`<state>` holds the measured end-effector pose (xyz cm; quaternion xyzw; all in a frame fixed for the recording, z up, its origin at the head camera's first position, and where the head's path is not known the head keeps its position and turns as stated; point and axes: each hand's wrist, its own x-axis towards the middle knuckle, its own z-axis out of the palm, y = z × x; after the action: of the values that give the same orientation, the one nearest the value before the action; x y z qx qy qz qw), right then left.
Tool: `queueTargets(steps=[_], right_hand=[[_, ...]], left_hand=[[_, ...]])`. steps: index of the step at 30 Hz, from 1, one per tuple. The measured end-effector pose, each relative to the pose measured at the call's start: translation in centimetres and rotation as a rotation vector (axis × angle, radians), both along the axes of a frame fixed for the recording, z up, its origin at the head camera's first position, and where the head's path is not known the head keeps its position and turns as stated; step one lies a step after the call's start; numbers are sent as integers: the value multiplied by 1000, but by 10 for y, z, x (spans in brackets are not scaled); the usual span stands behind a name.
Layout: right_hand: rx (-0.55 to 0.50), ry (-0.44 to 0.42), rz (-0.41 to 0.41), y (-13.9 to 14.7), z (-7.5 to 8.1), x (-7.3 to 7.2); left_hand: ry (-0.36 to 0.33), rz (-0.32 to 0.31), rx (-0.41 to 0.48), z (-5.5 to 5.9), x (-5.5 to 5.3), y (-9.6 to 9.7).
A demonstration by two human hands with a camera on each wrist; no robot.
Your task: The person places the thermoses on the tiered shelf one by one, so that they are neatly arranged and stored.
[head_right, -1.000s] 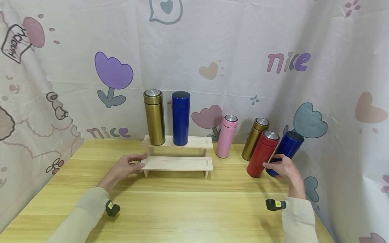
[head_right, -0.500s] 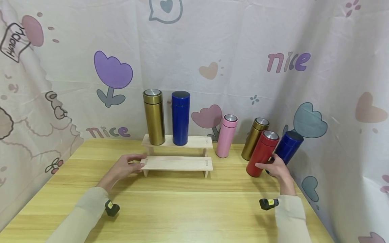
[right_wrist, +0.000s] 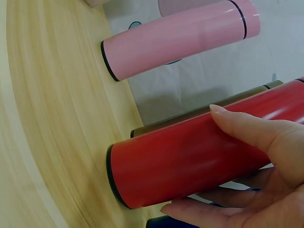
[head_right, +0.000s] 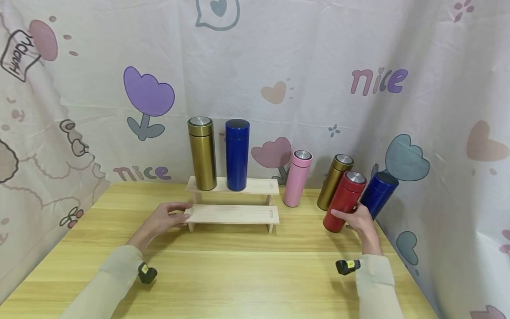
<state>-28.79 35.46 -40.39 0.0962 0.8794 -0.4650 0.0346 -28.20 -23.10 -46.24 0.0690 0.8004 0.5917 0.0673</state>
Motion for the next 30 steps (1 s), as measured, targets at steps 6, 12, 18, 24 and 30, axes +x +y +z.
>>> queueTargets(steps=[6,12,18,24,30], right_hand=[[-25,13,-14,-2,0,2],[-27,-3,0,-8,5,4],[-28,-1,45,-15,11,3],[-30,5,100,-24,21,2],[-16,-12,138,-35,35,1]], left_hand=[[-6,3,0,1,1,1],[3,-2,1,3,2,1],[2,4,-7,2,2,1],[-13,16,-15,1,0,-1],[-16,8,-16,0,-1,-1]])
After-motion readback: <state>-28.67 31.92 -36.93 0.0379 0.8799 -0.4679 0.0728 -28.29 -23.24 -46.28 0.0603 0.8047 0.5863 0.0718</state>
